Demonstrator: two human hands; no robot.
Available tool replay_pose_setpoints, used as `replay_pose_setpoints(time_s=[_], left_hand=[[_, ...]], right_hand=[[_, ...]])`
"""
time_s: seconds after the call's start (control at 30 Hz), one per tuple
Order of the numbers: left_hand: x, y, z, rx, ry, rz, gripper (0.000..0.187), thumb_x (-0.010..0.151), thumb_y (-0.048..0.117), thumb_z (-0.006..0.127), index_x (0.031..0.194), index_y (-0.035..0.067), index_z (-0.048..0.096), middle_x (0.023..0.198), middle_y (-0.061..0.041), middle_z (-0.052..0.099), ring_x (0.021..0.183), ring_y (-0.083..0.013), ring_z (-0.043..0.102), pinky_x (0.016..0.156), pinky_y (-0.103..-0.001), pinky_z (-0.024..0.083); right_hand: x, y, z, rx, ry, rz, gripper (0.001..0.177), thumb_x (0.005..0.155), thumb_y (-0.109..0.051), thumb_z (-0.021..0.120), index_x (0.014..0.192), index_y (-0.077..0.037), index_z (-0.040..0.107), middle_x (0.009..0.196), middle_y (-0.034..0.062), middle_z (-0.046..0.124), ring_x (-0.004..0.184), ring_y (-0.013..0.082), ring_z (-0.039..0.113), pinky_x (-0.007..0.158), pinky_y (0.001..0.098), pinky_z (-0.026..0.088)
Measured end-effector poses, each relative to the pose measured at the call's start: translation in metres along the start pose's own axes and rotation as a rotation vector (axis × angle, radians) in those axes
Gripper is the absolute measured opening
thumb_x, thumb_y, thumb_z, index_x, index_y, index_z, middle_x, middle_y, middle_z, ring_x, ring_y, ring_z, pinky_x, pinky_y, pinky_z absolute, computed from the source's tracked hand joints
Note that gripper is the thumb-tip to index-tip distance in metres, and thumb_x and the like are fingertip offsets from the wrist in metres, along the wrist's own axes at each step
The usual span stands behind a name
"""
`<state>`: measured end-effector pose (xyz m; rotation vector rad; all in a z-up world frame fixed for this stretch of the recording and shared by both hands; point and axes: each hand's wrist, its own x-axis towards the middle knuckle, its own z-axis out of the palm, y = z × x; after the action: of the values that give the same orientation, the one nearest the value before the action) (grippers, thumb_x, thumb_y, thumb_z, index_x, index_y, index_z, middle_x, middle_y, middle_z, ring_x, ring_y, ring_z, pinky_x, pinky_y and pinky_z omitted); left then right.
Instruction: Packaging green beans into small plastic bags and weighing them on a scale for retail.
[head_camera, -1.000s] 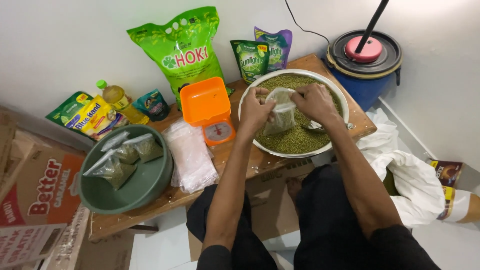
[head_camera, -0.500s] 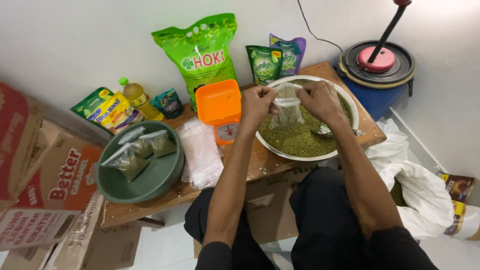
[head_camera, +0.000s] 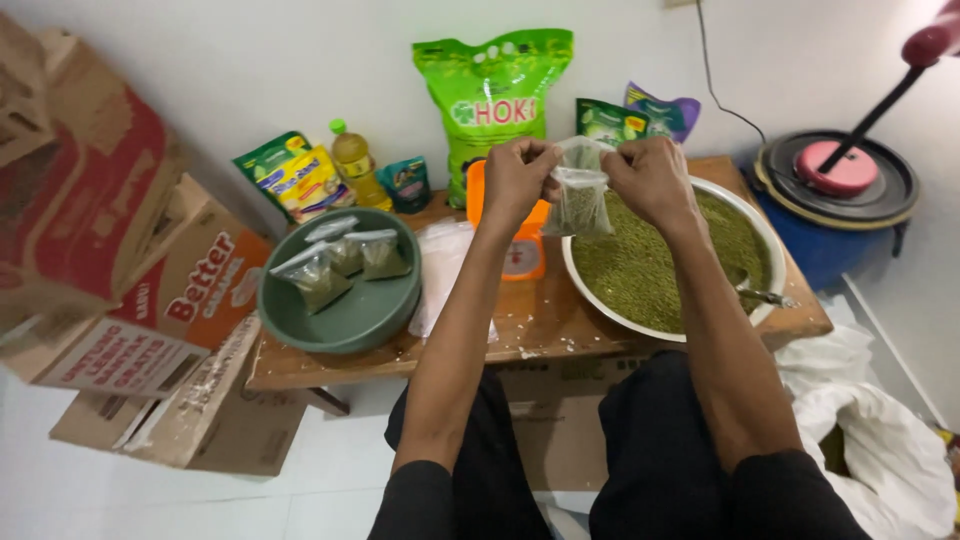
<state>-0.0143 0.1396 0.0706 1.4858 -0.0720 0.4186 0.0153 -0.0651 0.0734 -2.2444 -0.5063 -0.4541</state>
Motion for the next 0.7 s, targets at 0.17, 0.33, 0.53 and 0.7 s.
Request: replay_pose_setpoints(time_s=[0.17, 0.33, 0.53, 0.7], left_hand=[[0.002, 0.029, -0.027, 0.010, 0.087, 0.034, 0.018, 0.092, 0.003, 0.067, 0.097, -0.013, 0.070, 0.072, -0.025, 0.065, 0.055, -0.0301, 0.073, 0.043, -0.039, 0.068], [0.017, 0.026, -0.051, 0.062, 0.183, -0.006, 0.015, 0.089, 0.004, 0.069, 0.094, -0.009, 0.073, 0.074, -0.025, 0.068, 0.053, -0.0294, 0.073, 0.043, -0.037, 0.068], [0.036, -0.003, -0.068, 0.132, 0.223, -0.040, 0.014, 0.088, 0.004, 0.070, 0.093, -0.008, 0.074, 0.073, -0.022, 0.070, 0.048, -0.0271, 0.071, 0.041, -0.035, 0.068], [0.050, -0.036, -0.077, 0.198, 0.259, -0.070, 0.013, 0.088, 0.005, 0.069, 0.093, -0.005, 0.076, 0.067, -0.019, 0.070, 0.044, -0.0236, 0.069, 0.037, -0.033, 0.066]], right_hand=[[0.026, -0.021, 0.024, 0.048, 0.021, -0.076, 0.040, 0.093, -0.032, 0.064, 0.059, -0.012, 0.058, 0.051, 0.0109, 0.048, 0.055, 0.0317, 0.053, 0.059, 0.0398, 0.041], [0.055, -0.018, 0.064, 0.050, -0.003, -0.061, 0.034, 0.090, -0.034, 0.065, 0.062, -0.015, 0.068, 0.058, 0.0078, 0.063, 0.063, 0.0390, 0.064, 0.061, 0.0427, 0.048], [0.090, 0.028, 0.128, 0.087, -0.042, -0.059, 0.029, 0.090, -0.025, 0.064, 0.064, -0.014, 0.069, 0.058, 0.0065, 0.065, 0.054, 0.0275, 0.063, 0.060, 0.0371, 0.046], [0.092, 0.032, 0.149, 0.115, -0.072, 0.006, 0.033, 0.084, -0.027, 0.062, 0.053, -0.015, 0.058, 0.049, 0.0035, 0.053, 0.049, 0.0203, 0.052, 0.054, 0.0351, 0.041]])
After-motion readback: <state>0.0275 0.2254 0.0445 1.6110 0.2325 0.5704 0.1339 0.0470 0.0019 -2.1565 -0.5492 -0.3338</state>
